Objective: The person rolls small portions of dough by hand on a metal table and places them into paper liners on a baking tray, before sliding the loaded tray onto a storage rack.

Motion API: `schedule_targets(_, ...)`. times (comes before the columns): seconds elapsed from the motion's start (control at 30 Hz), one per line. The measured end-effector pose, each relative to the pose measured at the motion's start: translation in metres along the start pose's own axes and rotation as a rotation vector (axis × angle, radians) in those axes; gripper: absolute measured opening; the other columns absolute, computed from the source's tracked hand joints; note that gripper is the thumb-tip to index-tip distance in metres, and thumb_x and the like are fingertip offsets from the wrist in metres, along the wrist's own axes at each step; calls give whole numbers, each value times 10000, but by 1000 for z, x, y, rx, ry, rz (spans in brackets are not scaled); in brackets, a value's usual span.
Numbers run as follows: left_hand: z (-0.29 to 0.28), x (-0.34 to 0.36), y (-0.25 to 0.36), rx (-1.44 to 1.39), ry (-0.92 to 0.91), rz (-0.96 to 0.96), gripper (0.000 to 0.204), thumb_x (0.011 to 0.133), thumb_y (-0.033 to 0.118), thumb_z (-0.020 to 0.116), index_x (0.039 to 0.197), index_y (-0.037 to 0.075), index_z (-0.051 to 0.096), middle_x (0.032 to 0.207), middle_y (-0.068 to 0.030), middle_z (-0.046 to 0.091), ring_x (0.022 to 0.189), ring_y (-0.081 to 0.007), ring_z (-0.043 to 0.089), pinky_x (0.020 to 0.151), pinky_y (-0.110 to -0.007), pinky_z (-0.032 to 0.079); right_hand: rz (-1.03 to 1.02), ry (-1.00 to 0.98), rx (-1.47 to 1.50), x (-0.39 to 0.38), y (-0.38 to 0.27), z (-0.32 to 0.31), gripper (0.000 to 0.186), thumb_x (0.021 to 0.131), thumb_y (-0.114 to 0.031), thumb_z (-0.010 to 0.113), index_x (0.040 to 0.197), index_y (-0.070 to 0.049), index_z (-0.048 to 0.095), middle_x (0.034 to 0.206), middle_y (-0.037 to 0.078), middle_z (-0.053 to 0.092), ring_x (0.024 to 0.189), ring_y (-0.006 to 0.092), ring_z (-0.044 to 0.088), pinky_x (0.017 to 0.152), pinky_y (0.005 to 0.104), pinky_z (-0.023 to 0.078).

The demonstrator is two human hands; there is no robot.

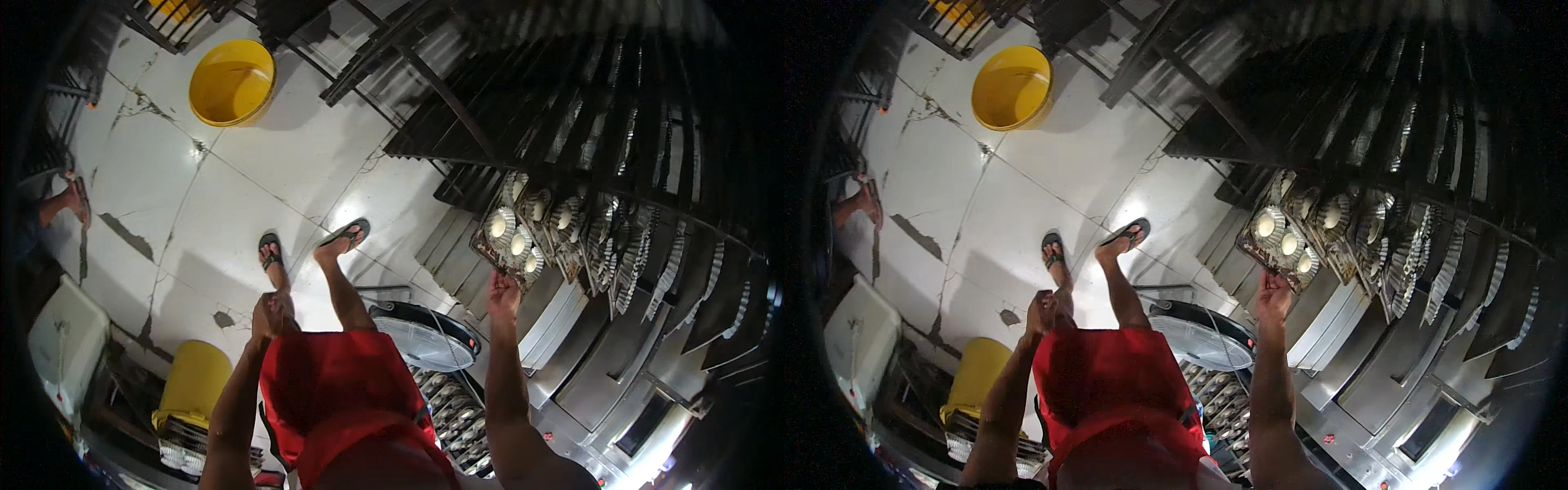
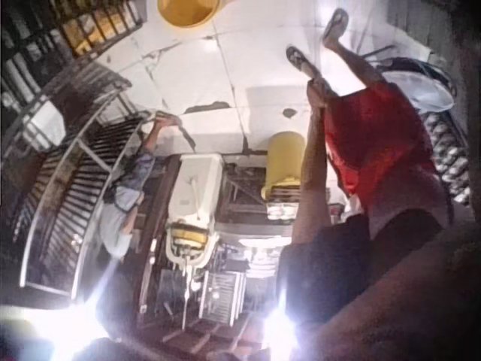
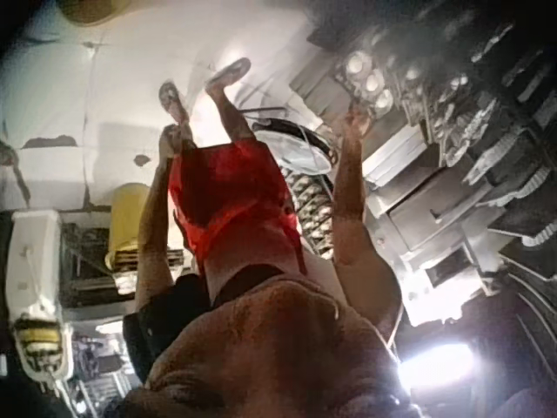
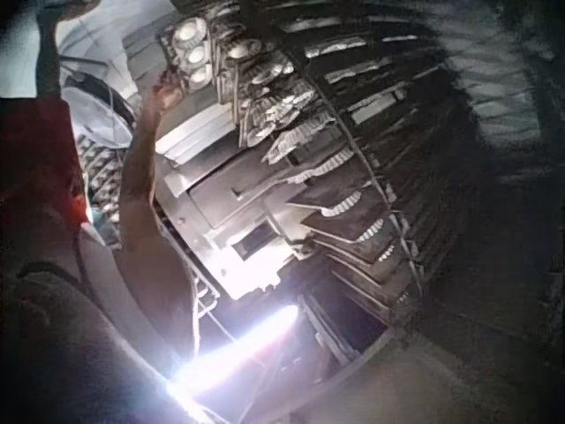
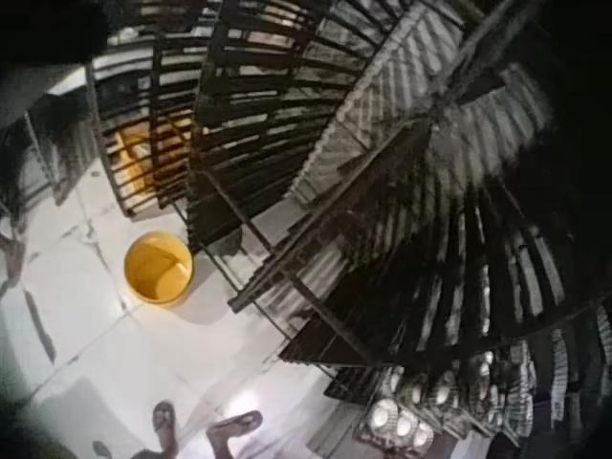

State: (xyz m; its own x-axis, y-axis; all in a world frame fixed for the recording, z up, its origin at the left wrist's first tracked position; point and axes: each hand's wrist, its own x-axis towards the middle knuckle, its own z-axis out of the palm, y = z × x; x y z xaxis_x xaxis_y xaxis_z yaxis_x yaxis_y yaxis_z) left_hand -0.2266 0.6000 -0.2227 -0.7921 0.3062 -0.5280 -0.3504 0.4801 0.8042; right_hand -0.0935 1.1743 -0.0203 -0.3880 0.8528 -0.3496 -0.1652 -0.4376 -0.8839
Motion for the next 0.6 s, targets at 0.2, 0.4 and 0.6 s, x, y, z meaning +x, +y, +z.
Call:
schedule_targets(0.2, 61, -2, -19, -127, 193, 157, 474, 933, 180, 678, 1373, 22, 600, 1376, -275, 624, 1254, -464, 603, 1080, -534, 489, -29, -148, -78, 59, -24, 30, 289, 1022, -32, 534, 1275, 22, 663, 1253, 163, 736, 1115, 295, 737, 1054, 456, 606)
schedule_targets(0.4, 76, -23, -3, 157, 172, -86, 525, 893, 150, 686, 1397, 31, 599, 1369, -278, 598, 1324, -476, 532, 1130, -561, 438, 38, -160, -52, 108, -33, 15, 358, 1042, -67, 519, 1365, 52, 619, 1361, 210, 679, 1237, 334, 679, 1117, 460, 564)
schedule_targets(0.6, 53, -29, 13, 134, 15, -217, 736, 991, 335, 673, 1551, -74, 425, 1539, -320, 492, 1462, -498, 423, 1224, -550, 341, 115, -77, 11, 98, -8, 17, 351, 1058, -89, 496, 1355, 43, 630, 1367, 213, 682, 1257, 330, 671, 1117, 449, 571)
